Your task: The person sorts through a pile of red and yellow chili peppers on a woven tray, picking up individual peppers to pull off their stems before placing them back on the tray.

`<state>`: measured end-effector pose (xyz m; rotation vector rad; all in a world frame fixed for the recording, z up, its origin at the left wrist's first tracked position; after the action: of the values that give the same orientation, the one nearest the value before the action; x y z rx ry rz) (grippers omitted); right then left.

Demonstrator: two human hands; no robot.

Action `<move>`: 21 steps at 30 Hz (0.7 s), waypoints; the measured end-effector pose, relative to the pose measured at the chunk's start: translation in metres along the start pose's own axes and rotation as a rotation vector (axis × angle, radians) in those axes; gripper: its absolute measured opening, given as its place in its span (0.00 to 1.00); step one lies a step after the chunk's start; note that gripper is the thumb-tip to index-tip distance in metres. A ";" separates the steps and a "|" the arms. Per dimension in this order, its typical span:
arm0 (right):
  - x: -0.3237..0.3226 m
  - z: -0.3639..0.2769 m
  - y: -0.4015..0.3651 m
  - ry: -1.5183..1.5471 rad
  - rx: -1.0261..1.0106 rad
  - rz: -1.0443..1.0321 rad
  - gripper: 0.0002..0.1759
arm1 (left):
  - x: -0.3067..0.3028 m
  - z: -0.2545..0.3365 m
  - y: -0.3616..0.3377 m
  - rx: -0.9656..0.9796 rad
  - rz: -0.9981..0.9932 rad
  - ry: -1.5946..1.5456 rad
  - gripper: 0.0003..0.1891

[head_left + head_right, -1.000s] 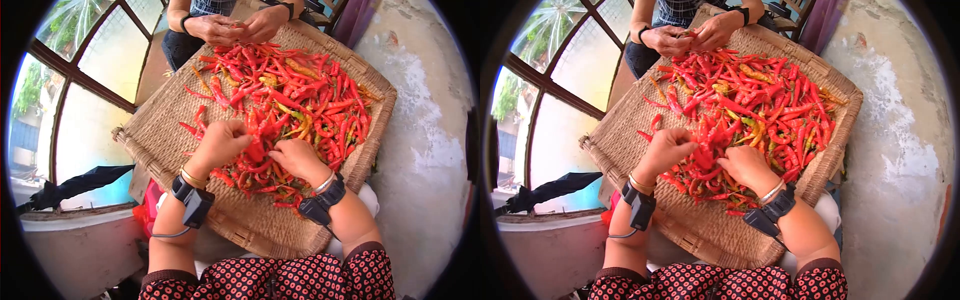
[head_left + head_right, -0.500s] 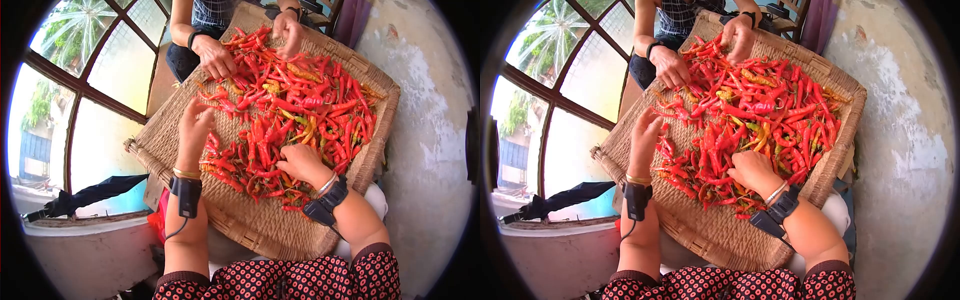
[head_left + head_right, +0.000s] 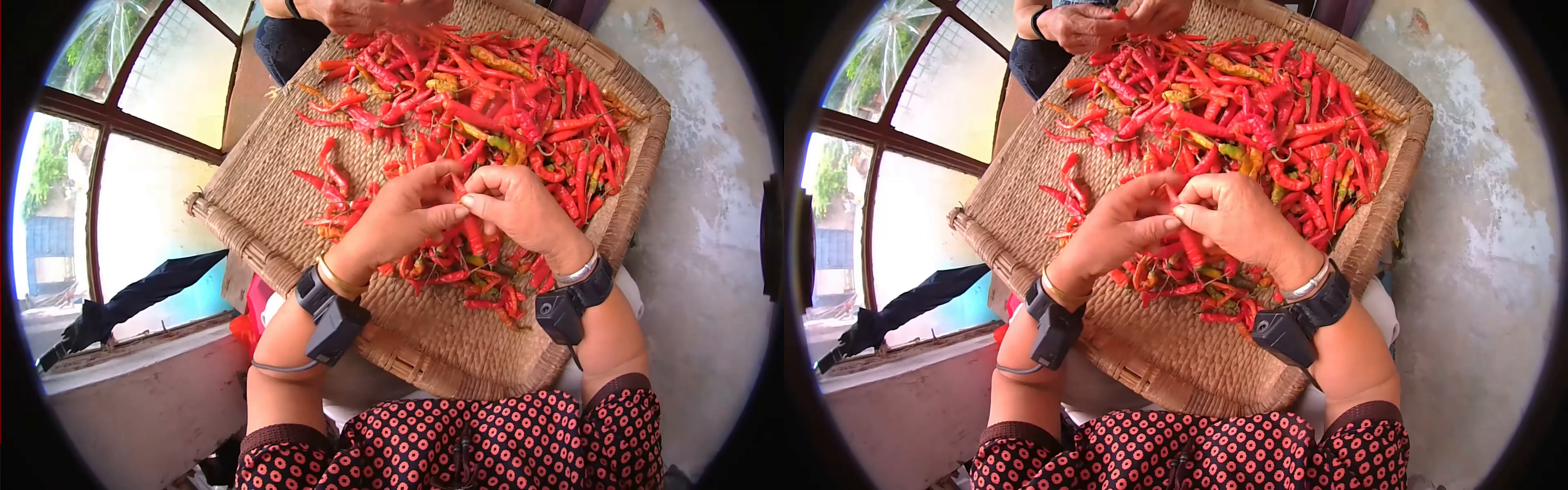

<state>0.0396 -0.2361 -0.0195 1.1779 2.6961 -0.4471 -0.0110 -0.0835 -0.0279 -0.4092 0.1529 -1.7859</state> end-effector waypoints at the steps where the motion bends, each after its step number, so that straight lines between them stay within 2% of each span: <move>1: 0.000 -0.001 0.000 0.134 0.024 0.002 0.09 | -0.003 0.002 0.002 0.053 0.006 -0.030 0.18; 2: 0.001 -0.002 0.000 0.271 0.051 0.002 0.10 | -0.008 0.008 -0.001 0.044 0.067 -0.038 0.13; 4: 0.000 0.004 0.002 0.292 0.027 0.051 0.09 | -0.027 0.017 -0.005 0.068 0.236 0.006 0.06; 6: 0.000 0.011 0.005 -0.301 -0.258 0.094 0.09 | -0.050 0.023 -0.005 0.193 0.389 -0.021 0.05; 7: 0.003 0.014 0.005 -0.554 -0.299 0.055 0.10 | -0.060 0.025 -0.006 0.283 0.462 -0.030 0.05; 8: 0.009 0.019 0.002 -0.670 -0.342 0.028 0.12 | -0.071 0.026 -0.006 0.347 0.521 -0.063 0.07; 10: 0.020 0.021 -0.003 -0.742 -0.249 -0.021 0.13 | -0.083 0.030 -0.009 0.385 0.745 0.274 0.11; 11: 0.023 0.022 -0.002 -0.744 -0.248 -0.017 0.13 | -0.082 0.025 -0.008 0.388 0.742 0.274 0.11; 12: 0.027 0.024 0.000 -0.815 -0.234 -0.056 0.13 | -0.074 0.026 -0.009 0.410 0.748 0.646 0.13; 13: 0.029 0.025 0.000 -0.887 -0.219 -0.094 0.13 | -0.063 0.026 -0.009 0.425 0.738 1.019 0.16; 14: 0.028 0.024 0.000 -0.889 -0.215 -0.088 0.13 | -0.049 0.025 -0.009 0.535 0.550 1.018 0.18; 16: 0.025 0.021 -0.002 -0.870 -0.273 -0.103 0.10 | -0.024 0.016 -0.006 0.440 0.247 0.933 0.15; 17: 0.022 0.019 -0.002 -0.873 -0.275 -0.102 0.10 | -0.018 0.016 -0.005 0.444 0.248 0.933 0.15; 19: 0.012 0.010 0.000 -0.646 -0.297 -0.053 0.07 | -0.004 0.013 -0.003 0.455 -0.074 0.873 0.15; 20: 0.011 0.007 -0.001 -0.646 -0.298 -0.050 0.07 | -0.003 0.014 -0.004 0.456 -0.076 0.875 0.15; 21: 0.007 0.005 -0.001 -0.493 -0.241 -0.008 0.07 | -0.003 0.014 -0.004 0.435 -0.052 0.872 0.15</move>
<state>0.0340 -0.2340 -0.0262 0.8557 2.2542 -0.3453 -0.0096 -0.0781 -0.0145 0.6990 0.3503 -1.8788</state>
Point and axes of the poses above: each hand's wrist, its own y-axis towards the middle knuckle, its own x-axis out of the palm, z = x × y, the point moved 3 cm from there along y, towards the middle knuckle, and after that the axes turned 3 degrees about -y, right-handed, at the moved point
